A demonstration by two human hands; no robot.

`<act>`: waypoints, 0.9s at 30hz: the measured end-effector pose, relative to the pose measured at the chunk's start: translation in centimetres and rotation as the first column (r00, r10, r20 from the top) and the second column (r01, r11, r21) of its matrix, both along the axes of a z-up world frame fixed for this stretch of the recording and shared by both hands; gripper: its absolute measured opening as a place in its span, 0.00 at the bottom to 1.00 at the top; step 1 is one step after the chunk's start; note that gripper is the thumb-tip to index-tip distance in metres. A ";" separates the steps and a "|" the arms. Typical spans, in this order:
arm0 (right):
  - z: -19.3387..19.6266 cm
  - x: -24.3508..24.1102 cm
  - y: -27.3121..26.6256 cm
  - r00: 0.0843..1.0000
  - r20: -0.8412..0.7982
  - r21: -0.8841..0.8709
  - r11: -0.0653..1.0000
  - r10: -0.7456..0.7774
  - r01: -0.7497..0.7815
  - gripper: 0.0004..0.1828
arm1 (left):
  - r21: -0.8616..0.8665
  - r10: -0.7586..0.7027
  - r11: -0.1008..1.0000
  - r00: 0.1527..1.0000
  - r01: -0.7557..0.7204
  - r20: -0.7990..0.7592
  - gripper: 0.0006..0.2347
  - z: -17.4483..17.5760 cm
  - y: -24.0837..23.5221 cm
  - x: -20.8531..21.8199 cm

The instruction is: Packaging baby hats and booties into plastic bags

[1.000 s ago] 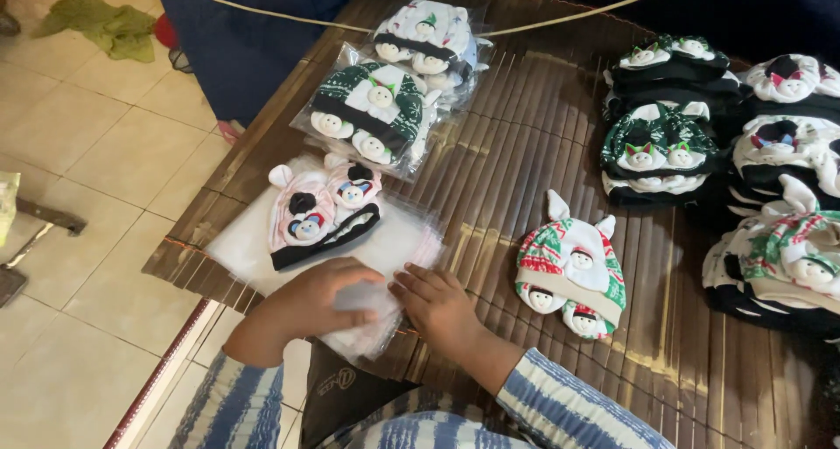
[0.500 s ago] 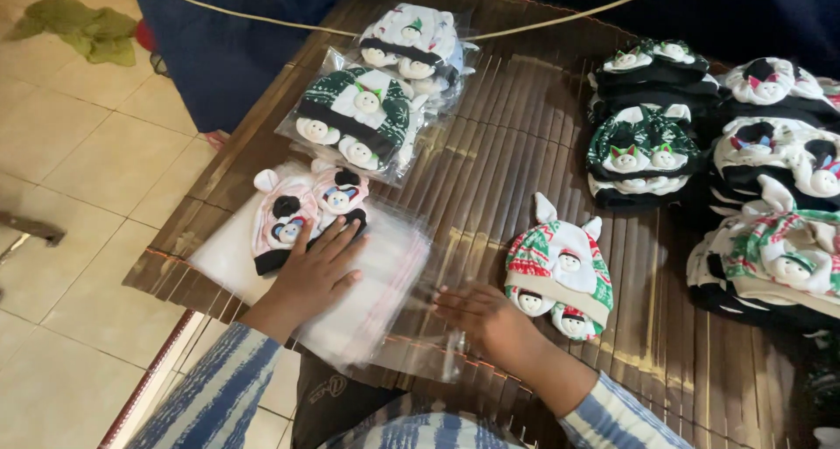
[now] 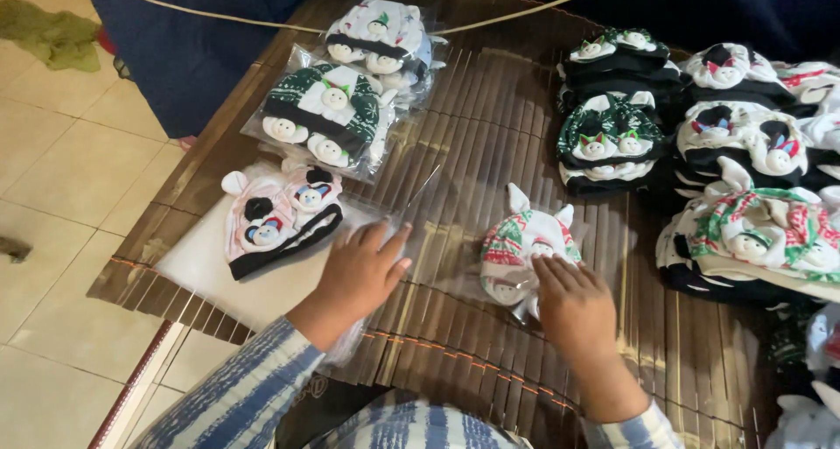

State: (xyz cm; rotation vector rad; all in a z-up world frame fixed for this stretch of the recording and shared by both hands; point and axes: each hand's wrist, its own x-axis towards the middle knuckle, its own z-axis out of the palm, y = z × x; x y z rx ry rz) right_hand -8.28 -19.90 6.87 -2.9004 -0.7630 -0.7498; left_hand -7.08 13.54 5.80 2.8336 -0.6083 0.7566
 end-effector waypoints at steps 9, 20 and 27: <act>-0.2 -2.8 3.8 0.989 -0.037 0.041 0.989 0.143 -0.142 0.28 | 0.084 0.096 0.994 0.923 -0.069 -0.372 0.23 -3.0 -7.0 2.0; -4.3 1.8 -5.4 0.578 -0.679 0.150 0.686 -0.452 0.712 0.42 | 0.338 0.302 0.937 0.694 -0.090 -0.653 0.26 3.8 -6.9 2.1; -7.0 4.1 -5.3 0.535 -0.803 0.380 0.467 -0.261 0.798 0.43 | 0.237 0.164 0.971 0.792 -0.025 -0.588 0.20 -0.4 -6.1 3.5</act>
